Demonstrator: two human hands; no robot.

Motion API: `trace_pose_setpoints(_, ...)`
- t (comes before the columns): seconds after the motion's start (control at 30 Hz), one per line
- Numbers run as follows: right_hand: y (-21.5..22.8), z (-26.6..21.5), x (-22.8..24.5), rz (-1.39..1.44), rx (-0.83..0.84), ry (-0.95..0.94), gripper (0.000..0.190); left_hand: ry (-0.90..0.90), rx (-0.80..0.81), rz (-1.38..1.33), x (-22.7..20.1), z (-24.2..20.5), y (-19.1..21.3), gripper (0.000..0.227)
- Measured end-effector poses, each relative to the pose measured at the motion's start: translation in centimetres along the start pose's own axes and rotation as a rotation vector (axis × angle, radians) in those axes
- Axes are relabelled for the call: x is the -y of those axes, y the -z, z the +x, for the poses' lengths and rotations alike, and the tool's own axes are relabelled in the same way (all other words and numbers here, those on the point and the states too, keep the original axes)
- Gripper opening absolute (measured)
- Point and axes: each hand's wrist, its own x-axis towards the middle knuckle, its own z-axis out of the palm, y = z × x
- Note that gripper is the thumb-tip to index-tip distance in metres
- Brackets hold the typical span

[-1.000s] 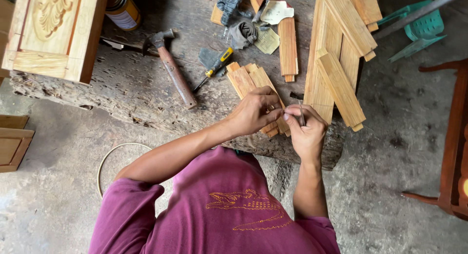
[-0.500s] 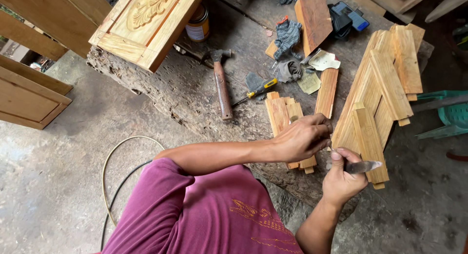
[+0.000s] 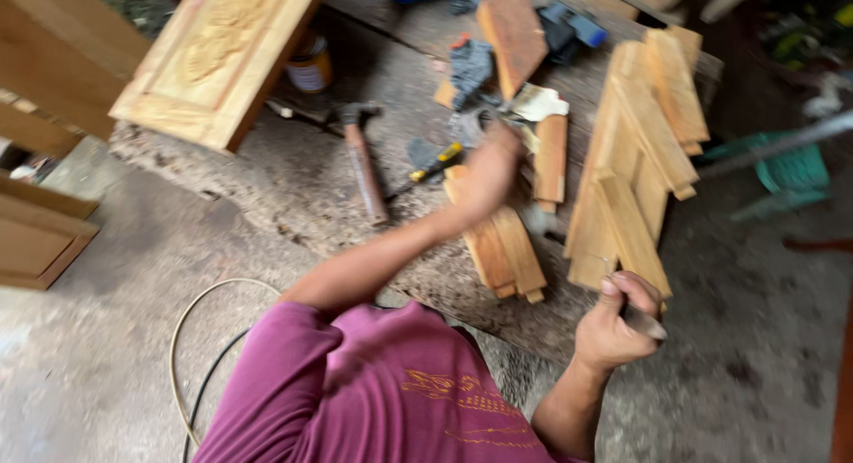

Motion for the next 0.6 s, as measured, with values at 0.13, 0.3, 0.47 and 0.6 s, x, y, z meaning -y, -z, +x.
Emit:
trace_pose_setpoints(0.13,2.5,-0.3,-3.2,0.129,-0.116,-0.394,0.011,-0.178,0.117,-0.057,5.0,2.3,1.2,0.013)
trace_pose_setpoints(0.3,1.6,-0.8,-7.7,0.781,-0.085,-0.917,0.025,-0.342,0.43,0.184,6.6,1.2,-1.4,0.023)
trace_pose_setpoints(0.47,2.6,-2.3,-7.7,0.766,-0.105,-0.952,0.032,-0.237,0.682,0.421,7.0,0.4,-3.1,0.068)
trace_pose_setpoints(0.6,3.6,-2.2,-6.9,0.75,-0.094,-0.964,0.036,-0.455,0.474,0.194,2.8,0.3,-2.6,0.073)
